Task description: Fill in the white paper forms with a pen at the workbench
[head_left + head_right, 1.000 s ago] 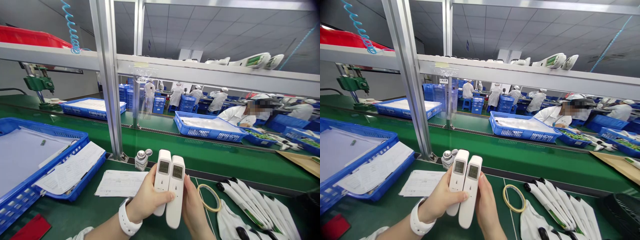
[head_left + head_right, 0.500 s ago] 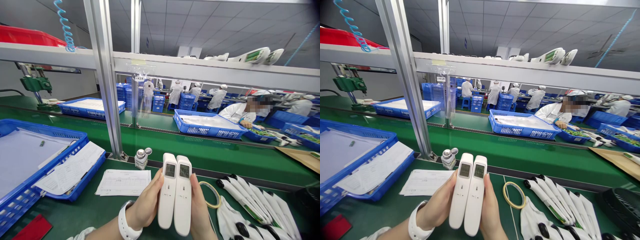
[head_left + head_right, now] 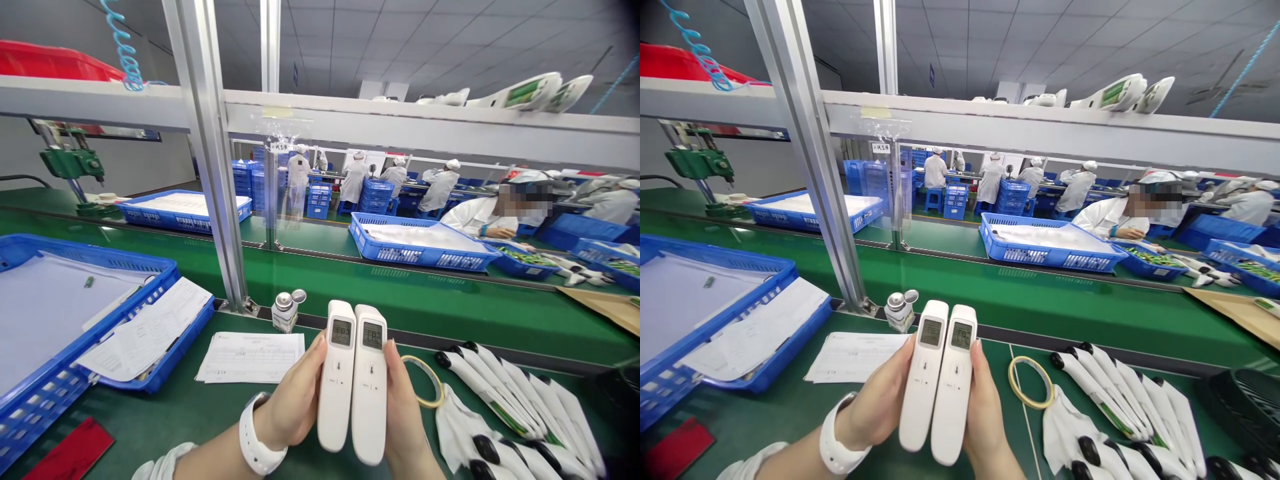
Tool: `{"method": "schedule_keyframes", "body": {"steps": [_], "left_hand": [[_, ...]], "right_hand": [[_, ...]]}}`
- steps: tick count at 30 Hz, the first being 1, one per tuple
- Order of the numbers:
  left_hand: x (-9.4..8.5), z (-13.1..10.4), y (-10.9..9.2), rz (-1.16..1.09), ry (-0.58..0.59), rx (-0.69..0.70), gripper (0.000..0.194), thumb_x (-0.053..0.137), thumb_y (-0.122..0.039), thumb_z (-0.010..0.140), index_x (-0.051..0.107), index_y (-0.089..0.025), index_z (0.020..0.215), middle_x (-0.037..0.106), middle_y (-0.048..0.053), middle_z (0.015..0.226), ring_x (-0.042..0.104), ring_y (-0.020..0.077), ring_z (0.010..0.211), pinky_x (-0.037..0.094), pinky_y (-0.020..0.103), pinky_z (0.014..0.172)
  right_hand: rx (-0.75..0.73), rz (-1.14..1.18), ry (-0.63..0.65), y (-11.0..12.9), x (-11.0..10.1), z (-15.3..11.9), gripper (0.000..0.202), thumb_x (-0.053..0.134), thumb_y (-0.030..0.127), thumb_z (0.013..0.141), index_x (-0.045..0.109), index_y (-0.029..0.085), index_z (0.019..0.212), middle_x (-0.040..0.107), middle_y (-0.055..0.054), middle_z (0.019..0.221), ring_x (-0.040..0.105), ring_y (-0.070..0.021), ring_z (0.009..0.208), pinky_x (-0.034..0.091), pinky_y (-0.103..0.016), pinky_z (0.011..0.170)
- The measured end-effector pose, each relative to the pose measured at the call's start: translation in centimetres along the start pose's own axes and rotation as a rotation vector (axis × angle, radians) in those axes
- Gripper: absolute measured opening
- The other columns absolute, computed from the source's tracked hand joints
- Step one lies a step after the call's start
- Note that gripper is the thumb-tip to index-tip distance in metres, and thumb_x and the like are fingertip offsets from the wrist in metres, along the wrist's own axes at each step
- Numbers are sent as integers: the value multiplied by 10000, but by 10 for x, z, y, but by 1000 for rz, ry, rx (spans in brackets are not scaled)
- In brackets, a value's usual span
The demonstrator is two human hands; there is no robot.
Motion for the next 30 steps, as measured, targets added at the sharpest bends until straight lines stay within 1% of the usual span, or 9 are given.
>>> {"method": "schedule_keyframes", "body": {"steps": [6, 12, 14, 16, 18, 20, 22, 26, 30], "left_hand": [[-2, 1, 0, -37, -16, -11, 383, 362, -358, 939, 485, -193, 1263, 538, 46, 1250, 409, 203, 1245, 264, 349, 1086], [0, 2, 0, -39, -13, -10, 392, 353, -372, 939, 496, -192, 1256, 532, 50, 1260, 407, 214, 1246, 268, 358, 1083], [0, 2, -3, -16, -22, 9, 395, 337, -373, 942, 494, -197, 1260, 535, 47, 1258, 403, 217, 1249, 274, 362, 1079], [-1, 3, -5, -3, -32, 31, 391, 324, -354, 947, 480, -206, 1273, 530, 43, 1263, 396, 217, 1255, 284, 362, 1072], [-3, 4, -4, 7, -51, 40, 372, 356, -294, 941, 461, -217, 1290, 518, 38, 1277, 394, 215, 1256, 298, 357, 1062], [-8, 4, -2, 24, -79, 37, 383, 420, -221, 915, 451, -226, 1296, 509, 37, 1288, 399, 216, 1253, 312, 350, 1052], [-10, 4, 0, 46, -93, 45, 412, 471, -174, 889, 449, -227, 1297, 502, 46, 1295, 401, 221, 1252, 322, 348, 1044], [-9, 4, 0, 70, -69, 71, 435, 523, -153, 865, 458, -221, 1289, 493, 70, 1303, 400, 228, 1256, 329, 348, 1039], [-8, 4, -3, 91, -54, 94, 460, 560, -130, 839, 466, -227, 1279, 479, 75, 1316, 409, 226, 1251, 329, 342, 1040]], "right_hand": [[-17, 10, -14, 1, -1, 1, 451, 568, 547, 733, 705, 180, 955, 711, -87, 935, 599, -290, 1035, 400, -448, 969], [-22, -1, -10, 1, -1, 2, 478, 542, 559, 746, 699, 162, 963, 707, -106, 938, 613, -292, 1007, 424, -452, 943], [-81, -17, -39, 5, -4, 4, 455, 558, 538, 748, 693, 163, 967, 707, -101, 939, 619, -286, 995, 431, -447, 938], [-180, -30, -88, 13, -8, 4, 407, 586, 499, 747, 681, 185, 990, 707, -77, 950, 623, -272, 989, 435, -439, 939], [-238, -34, -122, 17, -11, 5, 402, 600, 491, 741, 665, 211, 1023, 701, -59, 984, 613, -267, 1010, 434, -439, 946], [-245, -39, -128, 17, -12, 4, 422, 606, 492, 735, 649, 224, 1057, 683, -53, 1042, 584, -265, 1066, 423, -434, 966], [-257, -66, -123, 18, -11, 3, 432, 625, 460, 728, 624, 242, 1101, 653, -41, 1117, 540, -255, 1133, 400, -420, 997], [-332, -170, -110, 24, -10, -4, 476, 672, 336, 715, 556, 309, 1176, 551, 0, 1275, 443, -224, 1237, 346, -403, 1048], [-353, -208, -102, 26, -9, -6, 464, 663, 305, 731, 542, 321, 1178, 487, 3, 1341, 404, -219, 1268, 341, -412, 1052]]}}
Point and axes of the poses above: each hand's wrist, its own z-axis towards the middle knuckle, its own x-axis out of the palm, y = z × x, the point moved 9 cm from there along z, towards the middle knuckle
